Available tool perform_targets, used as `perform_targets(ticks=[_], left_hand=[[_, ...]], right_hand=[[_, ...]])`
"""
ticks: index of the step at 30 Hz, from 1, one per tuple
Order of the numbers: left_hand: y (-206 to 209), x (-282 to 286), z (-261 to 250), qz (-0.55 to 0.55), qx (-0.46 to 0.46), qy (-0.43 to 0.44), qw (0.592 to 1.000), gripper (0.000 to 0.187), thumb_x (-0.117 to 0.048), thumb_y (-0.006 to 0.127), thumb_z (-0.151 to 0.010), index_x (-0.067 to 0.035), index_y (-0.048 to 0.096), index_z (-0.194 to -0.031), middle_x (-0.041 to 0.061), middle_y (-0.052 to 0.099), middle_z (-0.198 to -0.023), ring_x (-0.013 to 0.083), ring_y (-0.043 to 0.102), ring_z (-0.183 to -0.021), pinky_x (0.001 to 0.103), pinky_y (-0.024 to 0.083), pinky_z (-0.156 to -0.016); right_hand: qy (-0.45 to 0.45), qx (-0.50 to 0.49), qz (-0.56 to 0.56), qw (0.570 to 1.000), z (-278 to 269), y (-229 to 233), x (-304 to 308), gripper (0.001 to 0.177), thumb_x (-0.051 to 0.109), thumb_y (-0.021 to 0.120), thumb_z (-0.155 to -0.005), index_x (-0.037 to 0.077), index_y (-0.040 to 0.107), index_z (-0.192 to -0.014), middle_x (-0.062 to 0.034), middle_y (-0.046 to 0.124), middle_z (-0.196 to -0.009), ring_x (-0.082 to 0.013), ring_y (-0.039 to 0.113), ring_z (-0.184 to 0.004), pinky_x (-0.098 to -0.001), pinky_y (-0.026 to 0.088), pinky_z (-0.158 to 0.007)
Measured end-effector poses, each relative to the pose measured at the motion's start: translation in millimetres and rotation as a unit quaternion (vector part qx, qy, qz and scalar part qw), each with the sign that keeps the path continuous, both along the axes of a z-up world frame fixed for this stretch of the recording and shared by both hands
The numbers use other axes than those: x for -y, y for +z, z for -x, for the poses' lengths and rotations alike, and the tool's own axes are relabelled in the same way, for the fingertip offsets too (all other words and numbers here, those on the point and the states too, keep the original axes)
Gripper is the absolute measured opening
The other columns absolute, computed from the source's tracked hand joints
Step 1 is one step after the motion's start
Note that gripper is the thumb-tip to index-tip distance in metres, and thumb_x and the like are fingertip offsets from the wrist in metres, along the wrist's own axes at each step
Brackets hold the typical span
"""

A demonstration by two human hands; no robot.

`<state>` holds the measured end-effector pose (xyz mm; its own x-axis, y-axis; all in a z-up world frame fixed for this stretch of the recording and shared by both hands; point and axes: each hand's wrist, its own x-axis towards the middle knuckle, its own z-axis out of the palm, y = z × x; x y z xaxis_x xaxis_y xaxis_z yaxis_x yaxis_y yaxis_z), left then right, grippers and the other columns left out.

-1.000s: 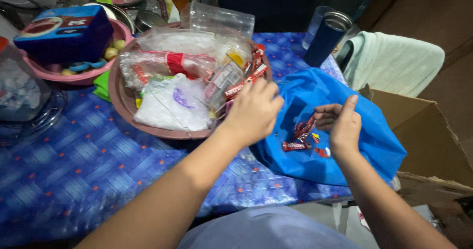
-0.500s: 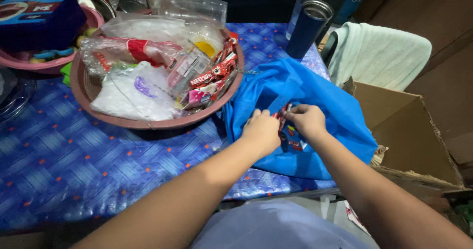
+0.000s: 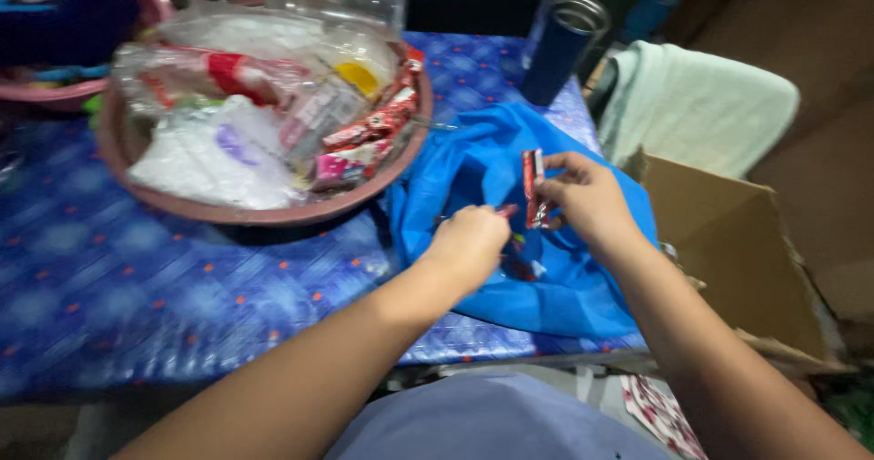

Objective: The person transfers various small packaged items from a blue plastic bag into a pink plastic basket on a table. They handle items one by one, including sachets and small boxes, and place them into the basket. Finally, they fold the empty blue bag.

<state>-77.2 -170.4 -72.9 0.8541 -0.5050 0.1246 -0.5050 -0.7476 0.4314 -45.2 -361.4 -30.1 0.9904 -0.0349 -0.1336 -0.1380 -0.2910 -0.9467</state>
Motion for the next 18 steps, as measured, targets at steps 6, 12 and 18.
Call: perform_targets(ticks=[6, 12, 18], left_hand=[[53, -63, 8, 0.17, 0.173, 0.057, 0.968, 0.012, 0.0, 0.06, -0.079, -0.002, 0.067, -0.088, 0.019, 0.068, -0.093, 0.0396, 0.067, -0.096, 0.051, 0.054, -0.086], [96, -148, -1, 0.249, 0.318, 0.152, 0.902, 0.038, 0.0, 0.059, -0.083, 0.0, 0.056, -0.121, 0.023, 0.066, -0.109, 0.0439, 0.063, -0.103, 0.051, 0.051, -0.091], [112, -198, -15, 0.26, 0.329, 0.22, 0.881, 0.031, -0.001, 0.063, -0.087, -0.005, 0.06, -0.118, 0.017, 0.066, -0.109, 0.0391, 0.064, -0.105, 0.048, 0.052, -0.093]], right_hand=[[-0.049, 0.04, -0.138, 0.988, -35, 8, -52, 0.043, 0.004, 0.069, -0.09, 0.006, 0.06, -0.132, -0.007, 0.071, -0.086, -0.0144, 0.067, -0.063, -0.0284, 0.055, -0.053], [-0.028, 0.11, -0.151, 0.982, -79, 16, -119, 0.031, 0.003, 0.073, -0.096, -0.003, 0.069, -0.126, -0.0114, 0.071, -0.088, -0.0141, 0.062, -0.063, -0.0291, 0.05, -0.056], [-0.011, 0.135, -0.062, 0.989, -98, 28, -193, 0.028, 0.006, 0.073, -0.087, 0.005, 0.068, -0.115, -0.0089, 0.072, -0.087, -0.0224, 0.071, -0.066, -0.0348, 0.059, -0.055]])
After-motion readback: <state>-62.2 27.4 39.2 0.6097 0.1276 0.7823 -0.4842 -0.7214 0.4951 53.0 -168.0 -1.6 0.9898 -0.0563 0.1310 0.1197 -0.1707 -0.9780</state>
